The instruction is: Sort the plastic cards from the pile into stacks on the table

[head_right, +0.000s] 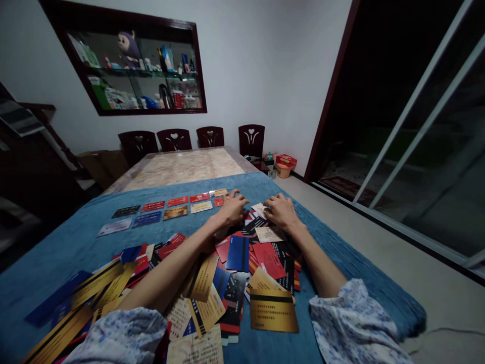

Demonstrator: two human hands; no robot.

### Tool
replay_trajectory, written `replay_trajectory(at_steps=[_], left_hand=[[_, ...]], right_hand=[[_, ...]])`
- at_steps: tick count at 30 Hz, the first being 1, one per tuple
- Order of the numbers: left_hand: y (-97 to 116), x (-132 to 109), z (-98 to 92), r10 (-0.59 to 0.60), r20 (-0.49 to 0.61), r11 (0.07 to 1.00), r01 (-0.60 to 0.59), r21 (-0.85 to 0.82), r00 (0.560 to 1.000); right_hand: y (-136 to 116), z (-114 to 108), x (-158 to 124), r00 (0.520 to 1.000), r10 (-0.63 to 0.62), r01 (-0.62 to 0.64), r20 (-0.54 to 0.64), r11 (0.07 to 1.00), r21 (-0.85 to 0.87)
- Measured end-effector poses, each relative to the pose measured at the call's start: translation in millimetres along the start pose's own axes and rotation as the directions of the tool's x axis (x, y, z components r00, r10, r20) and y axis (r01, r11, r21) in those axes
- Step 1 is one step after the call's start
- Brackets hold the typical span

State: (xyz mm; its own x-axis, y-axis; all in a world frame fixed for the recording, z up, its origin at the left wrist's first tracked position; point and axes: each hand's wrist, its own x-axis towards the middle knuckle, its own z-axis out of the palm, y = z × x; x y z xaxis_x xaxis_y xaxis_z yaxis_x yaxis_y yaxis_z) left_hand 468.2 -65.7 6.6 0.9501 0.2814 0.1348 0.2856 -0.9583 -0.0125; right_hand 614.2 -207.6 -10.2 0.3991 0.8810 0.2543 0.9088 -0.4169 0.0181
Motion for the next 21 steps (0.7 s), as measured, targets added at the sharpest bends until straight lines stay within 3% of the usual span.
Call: replay_trajectory(at_steps=[10,21], left_hand=[[14,24,10.5,0.080,0.036,0.997,-0.080,-0.026,0.996],[29,40,11.8,0.180,0.207,0.983,-0.167,-0.079,0.962]], right_hand=[[12,6,-9,0.998,0.045,-0.044,0.048,0.999,-0.011],[8,7,-11,0.988,0.052,-0.051,0.145,0.999,-0.010]])
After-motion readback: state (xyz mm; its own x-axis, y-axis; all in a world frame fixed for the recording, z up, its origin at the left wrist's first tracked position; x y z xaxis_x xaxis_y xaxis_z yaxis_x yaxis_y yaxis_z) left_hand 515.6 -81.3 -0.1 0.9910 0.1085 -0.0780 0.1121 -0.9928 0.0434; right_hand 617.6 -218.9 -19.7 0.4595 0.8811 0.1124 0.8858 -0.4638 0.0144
